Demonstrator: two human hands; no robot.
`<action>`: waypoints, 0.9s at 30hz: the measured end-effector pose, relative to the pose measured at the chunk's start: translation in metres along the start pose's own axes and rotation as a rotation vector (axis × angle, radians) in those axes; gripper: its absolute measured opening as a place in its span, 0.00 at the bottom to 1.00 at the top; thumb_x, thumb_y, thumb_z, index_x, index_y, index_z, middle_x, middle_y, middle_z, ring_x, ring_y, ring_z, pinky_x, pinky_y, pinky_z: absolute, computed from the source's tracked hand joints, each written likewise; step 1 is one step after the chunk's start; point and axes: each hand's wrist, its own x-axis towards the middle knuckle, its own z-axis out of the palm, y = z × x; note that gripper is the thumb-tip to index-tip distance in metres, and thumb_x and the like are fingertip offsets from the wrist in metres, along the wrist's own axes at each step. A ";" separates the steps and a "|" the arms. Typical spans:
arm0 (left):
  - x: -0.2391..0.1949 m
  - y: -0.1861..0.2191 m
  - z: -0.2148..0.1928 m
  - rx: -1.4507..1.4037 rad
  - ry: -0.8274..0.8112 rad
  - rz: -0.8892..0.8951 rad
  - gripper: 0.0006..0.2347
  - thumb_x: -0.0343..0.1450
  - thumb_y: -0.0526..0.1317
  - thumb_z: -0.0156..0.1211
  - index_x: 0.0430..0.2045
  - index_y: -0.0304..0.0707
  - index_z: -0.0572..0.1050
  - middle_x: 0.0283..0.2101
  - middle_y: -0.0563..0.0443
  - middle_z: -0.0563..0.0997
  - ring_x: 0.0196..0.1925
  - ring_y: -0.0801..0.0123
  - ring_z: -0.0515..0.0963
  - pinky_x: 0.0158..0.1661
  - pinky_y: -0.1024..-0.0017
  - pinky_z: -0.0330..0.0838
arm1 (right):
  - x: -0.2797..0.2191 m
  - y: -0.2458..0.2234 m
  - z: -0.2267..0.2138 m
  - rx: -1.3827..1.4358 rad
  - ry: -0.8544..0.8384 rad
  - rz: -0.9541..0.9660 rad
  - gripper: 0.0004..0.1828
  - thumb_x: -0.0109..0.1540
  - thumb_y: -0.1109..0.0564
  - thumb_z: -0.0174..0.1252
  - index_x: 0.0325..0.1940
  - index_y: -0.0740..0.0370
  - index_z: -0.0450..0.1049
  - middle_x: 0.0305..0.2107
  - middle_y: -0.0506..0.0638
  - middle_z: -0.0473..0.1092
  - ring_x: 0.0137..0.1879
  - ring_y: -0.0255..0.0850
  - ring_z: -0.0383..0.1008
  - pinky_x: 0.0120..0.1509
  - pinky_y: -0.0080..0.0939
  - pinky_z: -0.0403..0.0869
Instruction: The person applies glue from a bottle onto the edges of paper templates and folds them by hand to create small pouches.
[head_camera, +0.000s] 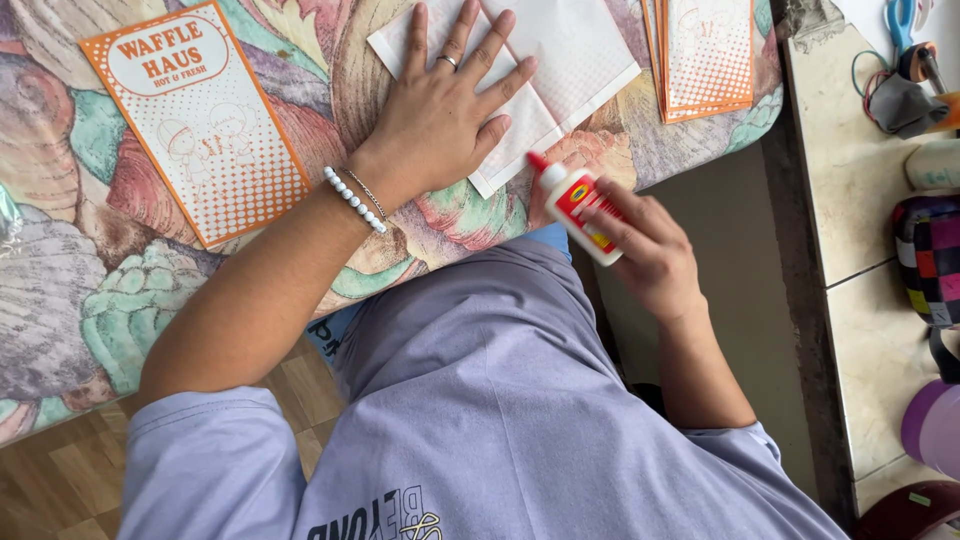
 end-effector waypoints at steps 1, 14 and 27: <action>0.000 0.000 0.000 0.001 0.000 -0.002 0.24 0.79 0.47 0.50 0.73 0.43 0.65 0.77 0.32 0.52 0.77 0.35 0.44 0.67 0.26 0.33 | -0.001 -0.003 0.001 0.002 0.000 -0.002 0.12 0.71 0.64 0.61 0.59 0.66 0.76 0.63 0.69 0.68 0.49 0.60 0.76 0.53 0.54 0.72; 0.000 0.000 0.004 0.013 0.004 -0.026 0.25 0.79 0.48 0.50 0.73 0.44 0.65 0.77 0.33 0.52 0.77 0.35 0.45 0.66 0.24 0.33 | 0.013 -0.018 -0.005 0.081 -0.019 0.077 0.16 0.67 0.67 0.65 0.59 0.65 0.75 0.59 0.67 0.71 0.54 0.55 0.77 0.60 0.48 0.75; -0.004 0.008 -0.011 -0.070 0.010 0.076 0.21 0.77 0.41 0.58 0.66 0.40 0.71 0.74 0.33 0.58 0.74 0.36 0.56 0.68 0.33 0.46 | 0.043 0.054 -0.018 1.543 0.941 0.815 0.27 0.58 0.45 0.70 0.55 0.62 0.77 0.38 0.52 0.79 0.34 0.39 0.77 0.32 0.33 0.74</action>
